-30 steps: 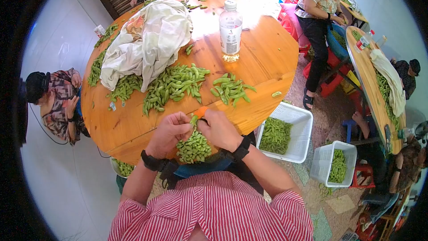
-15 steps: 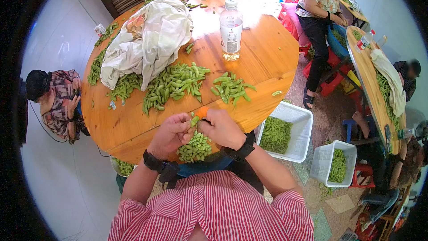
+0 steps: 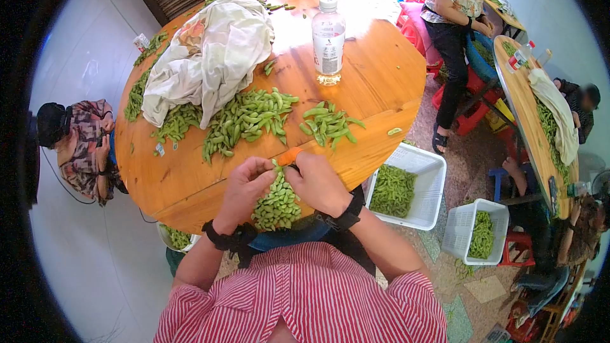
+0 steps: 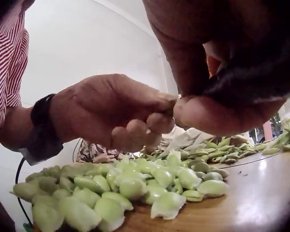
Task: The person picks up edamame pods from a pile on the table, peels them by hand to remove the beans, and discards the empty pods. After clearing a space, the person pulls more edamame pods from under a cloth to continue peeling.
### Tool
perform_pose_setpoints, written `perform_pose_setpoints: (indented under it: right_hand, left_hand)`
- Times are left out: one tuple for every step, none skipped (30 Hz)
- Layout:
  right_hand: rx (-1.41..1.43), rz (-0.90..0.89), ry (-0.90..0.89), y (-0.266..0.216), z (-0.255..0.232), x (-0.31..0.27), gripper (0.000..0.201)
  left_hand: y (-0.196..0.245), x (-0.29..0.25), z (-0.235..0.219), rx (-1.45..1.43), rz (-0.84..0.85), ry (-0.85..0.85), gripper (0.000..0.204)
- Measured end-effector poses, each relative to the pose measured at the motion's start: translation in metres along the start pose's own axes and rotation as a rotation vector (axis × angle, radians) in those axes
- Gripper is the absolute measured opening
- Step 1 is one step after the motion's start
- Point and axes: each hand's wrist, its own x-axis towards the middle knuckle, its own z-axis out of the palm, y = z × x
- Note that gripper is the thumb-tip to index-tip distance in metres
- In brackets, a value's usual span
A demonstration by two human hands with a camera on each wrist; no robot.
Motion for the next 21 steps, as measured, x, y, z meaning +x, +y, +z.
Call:
perform_pose_setpoints:
  right_hand:
    - [-0.054,-0.042,0.015,0.003,0.002,0.0,0.021]
    - [-0.108,-0.085,0.032,0.006,0.004,0.0,0.021]
    - [-0.108,-0.085,0.032,0.007,0.005,0.001,0.021]
    - [-0.106,-0.068,0.033,0.008,0.006,0.0,0.022]
    - [-0.105,-0.05,0.032,0.009,0.007,0.0,0.022]
    - [-0.105,-0.05,0.032,0.008,0.007,0.0,0.022]
    - [-0.1,-0.046,0.037,0.007,0.007,-0.001,0.022]
    - [-0.095,-0.043,0.042,0.006,0.007,-0.001,0.021]
    - [-0.095,-0.043,0.042,0.007,0.008,-0.002,0.021]
    - [-0.09,-0.06,0.054,0.008,0.009,-0.002,0.021]
    - [-0.085,-0.077,0.066,0.009,0.011,-0.002,0.02]
    - [-0.085,-0.077,0.065,0.01,0.012,-0.003,0.02]
    - [-0.079,-0.12,0.065,0.012,0.014,-0.004,0.016]
    - [-0.072,-0.162,0.064,0.013,0.016,-0.004,0.014]
    - [-0.072,-0.162,0.064,0.011,0.016,-0.004,0.014]
    - [-0.055,-0.121,0.036,0.009,0.015,-0.003,0.014]
    - [-0.037,-0.081,0.007,0.007,0.015,-0.003,0.015]
    - [-0.037,-0.081,0.007,0.012,0.015,-0.003,0.015]
    - [-0.088,-0.109,0.037,0.02,0.015,-0.003,0.014]
    - [-0.139,-0.138,0.066,0.025,0.015,-0.003,0.017]
    - [-0.139,-0.137,0.066,0.021,0.014,-0.002,0.017]
  left_hand:
    - [0.002,-0.001,0.0,0.0,-0.001,0.0,0.012]
    - [0.003,-0.001,0.001,-0.002,-0.002,0.004,0.012]
    - [0.005,-0.001,0.002,-0.005,-0.003,0.008,0.013]
    - [0.007,-0.001,0.001,-0.005,-0.002,0.008,0.013]
    - [0.009,-0.001,0.001,-0.046,-0.029,0.021,0.014]
    - [0.01,-0.001,0.0,-0.087,-0.056,0.035,0.015]
    - [0.009,0.001,-0.001,-0.088,-0.056,0.036,0.015]
    - [0.008,0.002,-0.002,-0.126,-0.052,0.024,0.016]
    - [0.005,0.004,-0.004,-0.164,-0.048,0.012,0.016]
    - [0.002,0.005,-0.005,-0.164,-0.048,0.012,0.016]
    - [-0.002,0.006,-0.008,-0.187,-0.04,-0.004,0.018]
    - [-0.004,0.006,-0.009,-0.21,-0.031,-0.02,0.02]
    - [-0.003,0.005,-0.005,-0.21,-0.031,-0.02,0.02]
    - [-0.002,0.005,0.001,-0.243,-0.04,0.028,0.021]
    - [-0.001,0.004,0.004,-0.275,-0.049,0.075,0.023]
    - [-0.002,0.004,0.004,-0.275,-0.049,0.074,0.023]
    - [-0.002,0.004,0.003,-0.244,-0.032,0.066,0.021]
    - [-0.003,0.004,0.003,-0.212,-0.015,0.057,0.02]
    - [-0.005,0.004,0.001,-0.212,-0.015,0.058,0.02]
    - [-0.007,0.004,-0.001,-0.156,0.013,0.04,0.022]
    - [-0.008,0.003,-0.002,-0.1,0.041,0.021,0.023]
